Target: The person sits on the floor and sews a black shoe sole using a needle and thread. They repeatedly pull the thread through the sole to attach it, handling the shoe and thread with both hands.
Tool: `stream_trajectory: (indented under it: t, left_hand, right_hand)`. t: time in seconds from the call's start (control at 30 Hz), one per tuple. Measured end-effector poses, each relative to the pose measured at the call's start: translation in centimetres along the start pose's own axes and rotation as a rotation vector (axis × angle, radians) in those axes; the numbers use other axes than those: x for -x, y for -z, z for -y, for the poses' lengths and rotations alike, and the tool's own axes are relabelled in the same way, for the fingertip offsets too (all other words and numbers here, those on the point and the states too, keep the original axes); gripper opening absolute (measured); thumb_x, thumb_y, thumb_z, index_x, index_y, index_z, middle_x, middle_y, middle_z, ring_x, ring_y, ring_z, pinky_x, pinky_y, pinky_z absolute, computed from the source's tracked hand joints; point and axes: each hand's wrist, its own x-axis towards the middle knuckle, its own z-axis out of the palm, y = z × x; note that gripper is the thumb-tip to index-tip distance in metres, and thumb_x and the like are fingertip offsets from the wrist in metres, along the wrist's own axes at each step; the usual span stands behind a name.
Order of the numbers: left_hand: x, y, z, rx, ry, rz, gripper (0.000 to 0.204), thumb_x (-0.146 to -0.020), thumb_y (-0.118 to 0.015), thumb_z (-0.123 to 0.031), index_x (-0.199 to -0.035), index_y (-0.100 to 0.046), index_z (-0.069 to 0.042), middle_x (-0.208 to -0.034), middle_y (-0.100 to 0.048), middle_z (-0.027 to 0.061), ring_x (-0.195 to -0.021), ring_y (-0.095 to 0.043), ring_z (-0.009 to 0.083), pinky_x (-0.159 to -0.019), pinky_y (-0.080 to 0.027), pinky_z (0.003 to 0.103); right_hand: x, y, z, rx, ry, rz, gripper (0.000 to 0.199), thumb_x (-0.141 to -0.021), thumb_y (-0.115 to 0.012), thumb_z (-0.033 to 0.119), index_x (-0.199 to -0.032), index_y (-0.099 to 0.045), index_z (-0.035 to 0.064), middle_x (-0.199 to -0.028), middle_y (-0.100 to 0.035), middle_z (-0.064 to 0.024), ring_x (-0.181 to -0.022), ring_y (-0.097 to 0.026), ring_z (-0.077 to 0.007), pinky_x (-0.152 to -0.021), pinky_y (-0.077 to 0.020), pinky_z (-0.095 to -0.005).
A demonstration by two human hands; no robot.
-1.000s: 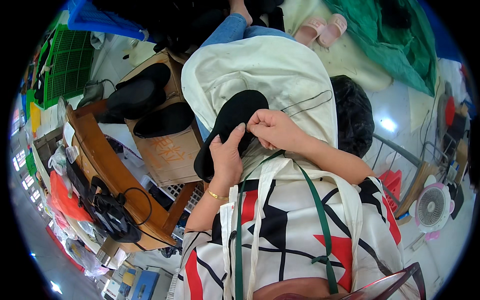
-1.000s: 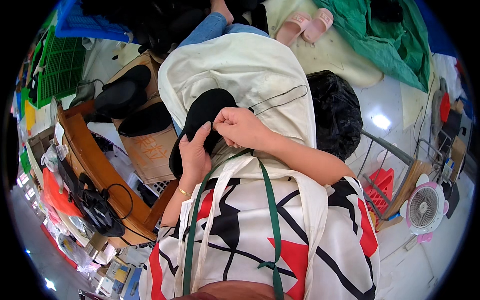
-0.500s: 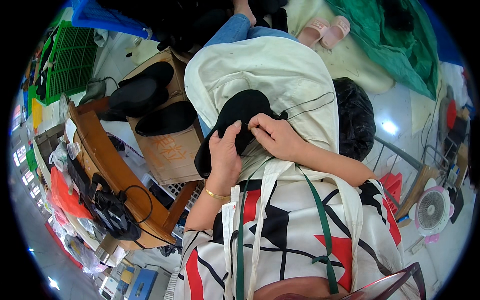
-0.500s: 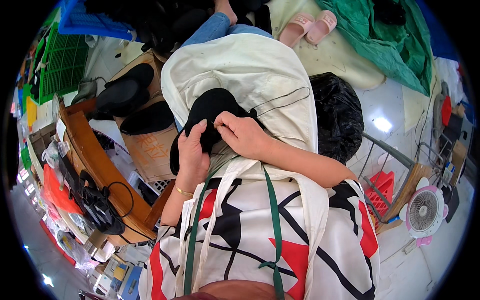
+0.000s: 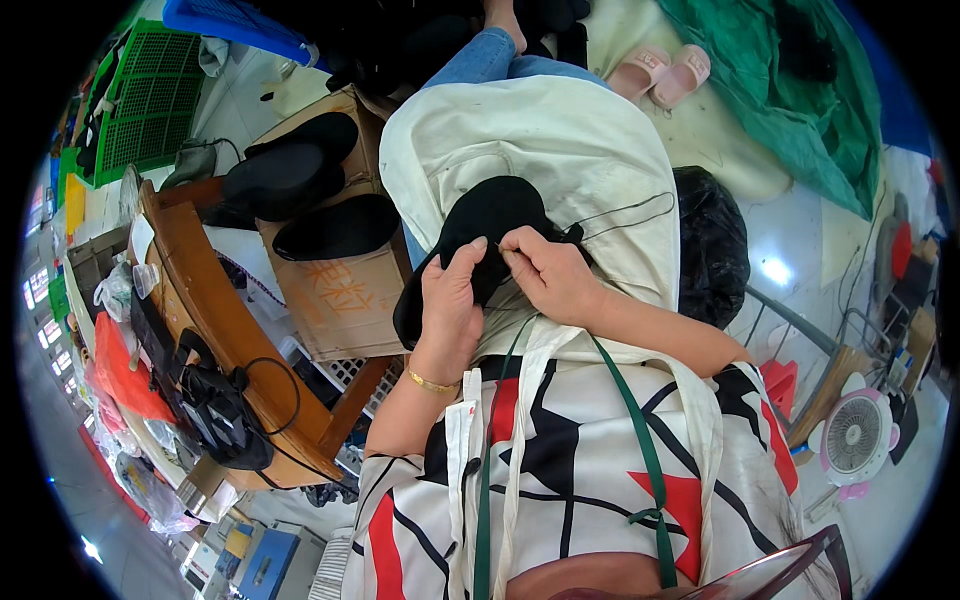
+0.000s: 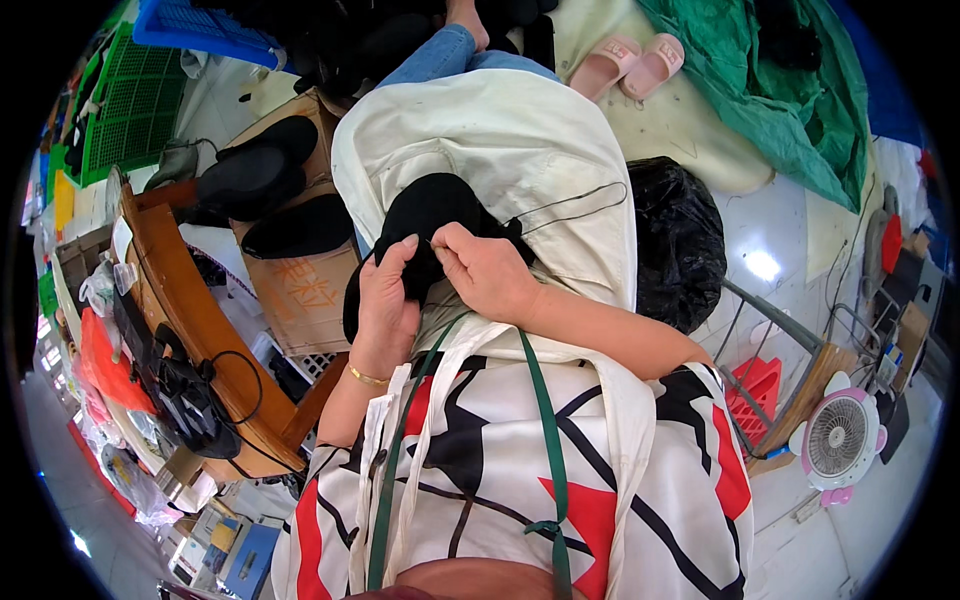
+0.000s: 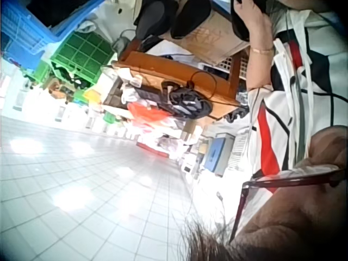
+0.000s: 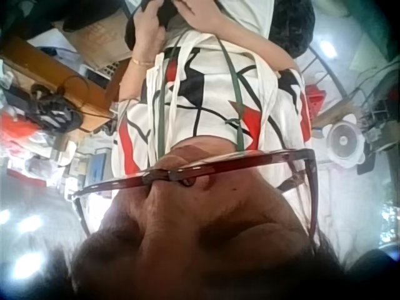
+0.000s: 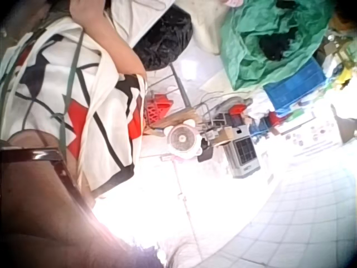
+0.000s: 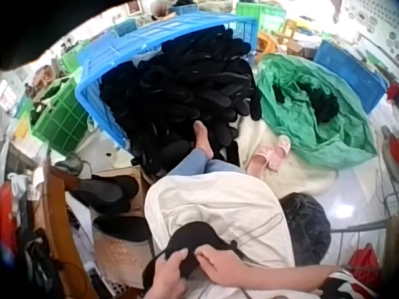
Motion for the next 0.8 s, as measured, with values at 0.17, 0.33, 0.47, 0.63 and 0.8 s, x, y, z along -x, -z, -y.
stream_trajectory:
  t: [0.17,0.33,0.47,0.63,0.8]
  left_hand:
    - [0.1,-0.5,0.3,-0.051,-0.061,-0.016,0.016,-0.087,-0.067,-0.008,-0.102,-0.067,-0.002,-0.096,-0.069,0.0021,-0.085,-0.063,0.0108,-0.078,-0.050,0.026]
    - [0.6,0.3,1.7,-0.219,-0.102,0.065,0.017,-0.089,-0.066,-0.009,-0.105,-0.066,-0.003,-0.098,-0.068,0.0024,-0.087,-0.063,0.0110,-0.081,-0.049,0.026]
    - [1.4,-0.5,1.5,-0.305,-0.138,0.069,0.013,-0.091,-0.065,-0.009,-0.103,-0.067,-0.002,-0.097,-0.067,0.0002,-0.085,-0.060,0.0077,-0.078,-0.048,0.024]
    - [1.4,0.7,2.1,-0.339,-0.130,0.138,0.015,-0.090,-0.066,-0.005,-0.104,-0.067,-0.001,-0.098,-0.067,-0.0008,-0.086,-0.059,0.0061,-0.078,-0.048,0.023]
    - [1.0,0.9,2.6,-0.381,-0.177,0.155,0.007,-0.090,-0.067,-0.006,-0.096,-0.069,-0.002,-0.090,-0.066,-0.0029,-0.079,-0.056,0.0040,-0.071,-0.046,0.021]
  right_hand:
    - [-0.2,0.2,0.3,-0.099,-0.077,-0.006,0.009,-0.096,-0.053,0.015,-0.099,-0.050,0.0066,-0.071,-0.061,-0.0154,-0.062,-0.062,-0.0339,-0.055,-0.0470,-0.0410]
    - [-1.9,2.1,2.3,-0.365,-0.402,0.168,0.012,-0.097,-0.055,0.015,-0.095,-0.047,0.0051,-0.073,-0.059,-0.0050,-0.062,-0.058,-0.0110,-0.054,-0.0467,-0.0277]
    - [-2.7,3.2,1.4,0.021,-0.124,0.106,0.013,-0.092,-0.061,0.015,-0.096,-0.053,0.0046,-0.078,-0.058,-0.0077,-0.062,-0.057,-0.0159,-0.057,-0.0473,-0.0296]
    - [-2.2,3.1,1.5,0.143,0.121,0.014,0.016,-0.084,-0.068,0.011,-0.097,-0.061,0.0061,-0.083,-0.054,-0.0086,-0.067,-0.056,-0.0226,-0.063,-0.0469,-0.0320]
    - [-3.5,2.2,0.2,0.127,0.329,-0.146,0.012,-0.088,-0.066,0.011,-0.089,-0.055,0.0052,-0.076,-0.054,-0.0054,-0.066,-0.057,-0.0171,-0.059,-0.0450,-0.0278]
